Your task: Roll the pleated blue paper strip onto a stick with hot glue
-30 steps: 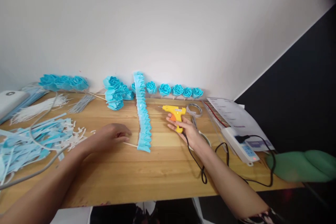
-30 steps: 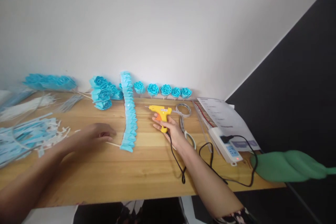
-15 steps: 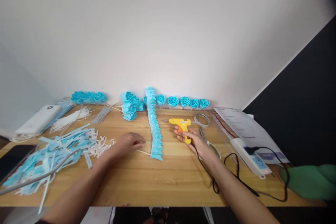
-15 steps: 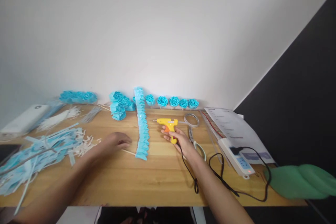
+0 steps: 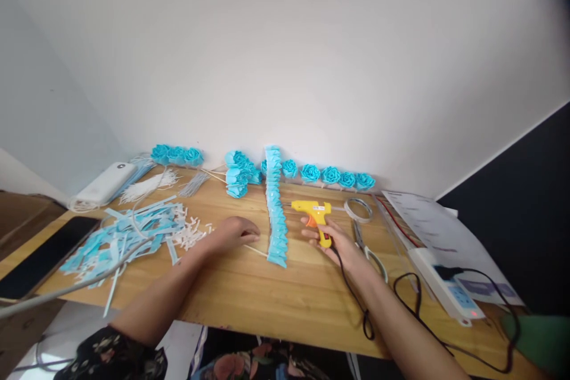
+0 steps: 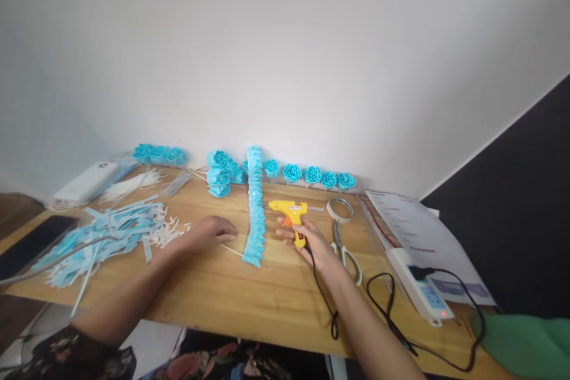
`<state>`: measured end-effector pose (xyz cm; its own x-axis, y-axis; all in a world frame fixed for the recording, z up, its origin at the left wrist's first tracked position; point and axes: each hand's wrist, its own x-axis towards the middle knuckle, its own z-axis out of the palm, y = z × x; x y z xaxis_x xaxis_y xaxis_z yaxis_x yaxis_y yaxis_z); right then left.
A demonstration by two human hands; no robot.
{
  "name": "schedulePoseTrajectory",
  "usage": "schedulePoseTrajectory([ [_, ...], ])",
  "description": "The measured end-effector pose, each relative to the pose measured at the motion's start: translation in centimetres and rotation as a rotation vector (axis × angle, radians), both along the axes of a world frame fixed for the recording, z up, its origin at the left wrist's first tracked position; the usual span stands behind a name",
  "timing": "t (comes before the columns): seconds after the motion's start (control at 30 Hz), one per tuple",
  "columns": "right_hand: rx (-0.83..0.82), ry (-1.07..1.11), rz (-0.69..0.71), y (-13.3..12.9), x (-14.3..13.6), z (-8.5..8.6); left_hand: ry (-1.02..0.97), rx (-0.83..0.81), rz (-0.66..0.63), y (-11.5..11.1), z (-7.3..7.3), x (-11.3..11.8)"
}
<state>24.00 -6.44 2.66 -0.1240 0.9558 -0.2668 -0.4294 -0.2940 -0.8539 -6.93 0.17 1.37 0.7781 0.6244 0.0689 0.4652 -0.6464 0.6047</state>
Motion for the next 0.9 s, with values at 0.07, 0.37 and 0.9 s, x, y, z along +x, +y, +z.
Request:
schedulePoseTrajectory([
  [0.07, 0.036, -0.018, 0.027, 0.4, 0.2, 0.2, -0.006, 0.0, 0.002, -0.1, 0.2, 0.0],
  [0.37, 0.057, -0.026, -0.007, 1.2, 0.9, -1.3, -0.001, -0.018, 0.015, -0.1, 0.2, 0.0],
  [0.9, 0.054, -0.001, -0.056, 1.3, 0.8, -1.4, -0.032, -0.095, 0.025, 0.1, 0.4, -0.3],
])
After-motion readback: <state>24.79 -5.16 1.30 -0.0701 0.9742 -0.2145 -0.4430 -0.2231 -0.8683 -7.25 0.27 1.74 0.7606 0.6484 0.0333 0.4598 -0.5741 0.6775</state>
